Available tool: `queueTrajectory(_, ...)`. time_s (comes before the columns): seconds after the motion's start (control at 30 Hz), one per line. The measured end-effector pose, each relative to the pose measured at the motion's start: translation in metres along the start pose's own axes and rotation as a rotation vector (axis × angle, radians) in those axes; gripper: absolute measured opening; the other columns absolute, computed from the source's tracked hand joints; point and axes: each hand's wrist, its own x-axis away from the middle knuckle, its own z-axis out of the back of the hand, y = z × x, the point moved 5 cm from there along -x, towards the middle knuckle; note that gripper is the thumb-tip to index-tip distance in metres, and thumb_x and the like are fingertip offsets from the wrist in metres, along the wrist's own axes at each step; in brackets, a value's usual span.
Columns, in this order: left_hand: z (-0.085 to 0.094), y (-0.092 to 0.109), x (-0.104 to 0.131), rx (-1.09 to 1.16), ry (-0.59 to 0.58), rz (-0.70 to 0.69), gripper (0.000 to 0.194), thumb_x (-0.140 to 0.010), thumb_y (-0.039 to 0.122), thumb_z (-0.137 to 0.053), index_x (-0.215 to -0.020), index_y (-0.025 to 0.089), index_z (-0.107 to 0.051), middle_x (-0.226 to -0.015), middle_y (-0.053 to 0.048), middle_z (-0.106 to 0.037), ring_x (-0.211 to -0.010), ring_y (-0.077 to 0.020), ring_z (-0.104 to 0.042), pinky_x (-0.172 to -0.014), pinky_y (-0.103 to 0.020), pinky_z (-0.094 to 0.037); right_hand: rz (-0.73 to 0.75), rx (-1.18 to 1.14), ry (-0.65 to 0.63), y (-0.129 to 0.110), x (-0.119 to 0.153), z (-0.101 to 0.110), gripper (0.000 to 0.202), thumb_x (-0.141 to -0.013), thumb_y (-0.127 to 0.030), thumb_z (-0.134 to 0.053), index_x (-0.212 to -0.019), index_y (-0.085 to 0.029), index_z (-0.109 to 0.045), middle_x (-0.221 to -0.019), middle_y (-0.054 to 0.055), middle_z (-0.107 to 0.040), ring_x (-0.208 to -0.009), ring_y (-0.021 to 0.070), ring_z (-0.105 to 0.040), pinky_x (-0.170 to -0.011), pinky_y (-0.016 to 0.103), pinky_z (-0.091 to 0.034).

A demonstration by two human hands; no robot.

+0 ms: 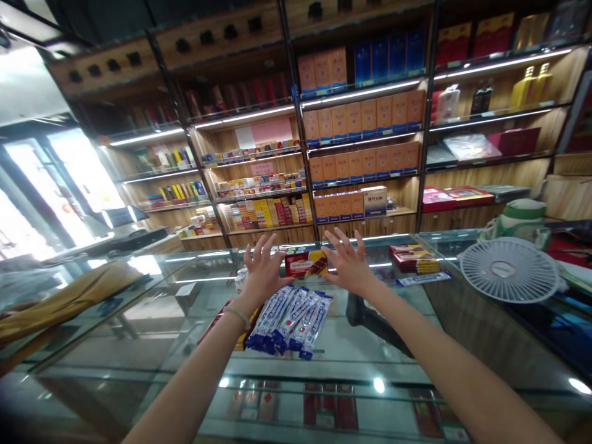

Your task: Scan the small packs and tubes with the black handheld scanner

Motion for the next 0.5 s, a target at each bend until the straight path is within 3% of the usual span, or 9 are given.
queueTrajectory(0.3,-0.023,0.046,-0.025,0.054,0.024,-0.044,0.059,-0.072,0.058,-0.079,-0.118,0.023,-0.067,-0.164,-0.015,-0.033,-0.152,-0.0413,-0.024,-0.124,-0.064,-0.004,-0.049,0.059,-0.02,0.049,0.028,0.011,0.061,-0.084,-0.059,-0.067,-0.134,-0.024,-0.061,-0.161,0.013,-0.038,-0.151,0.0345,-0.023,-0.122,0.062,0.002)
queueTrajectory(0.5,-0.036,0.067,-0.044,0.076,0.041,-0.044,0.058,-0.071,0.051,-0.082,-0.117,0.022,-0.066,-0.163,-0.018,-0.034,-0.152,-0.0402,-0.025,-0.123,-0.065,-0.006,-0.065,0.087,0.003,0.073,0.038,0.014,0.06,-0.084,-0.058,-0.069,-0.132,-0.023,-0.062,-0.16,0.015,-0.04,-0.15,0.0349,-0.025,-0.122,0.062,-0.001)
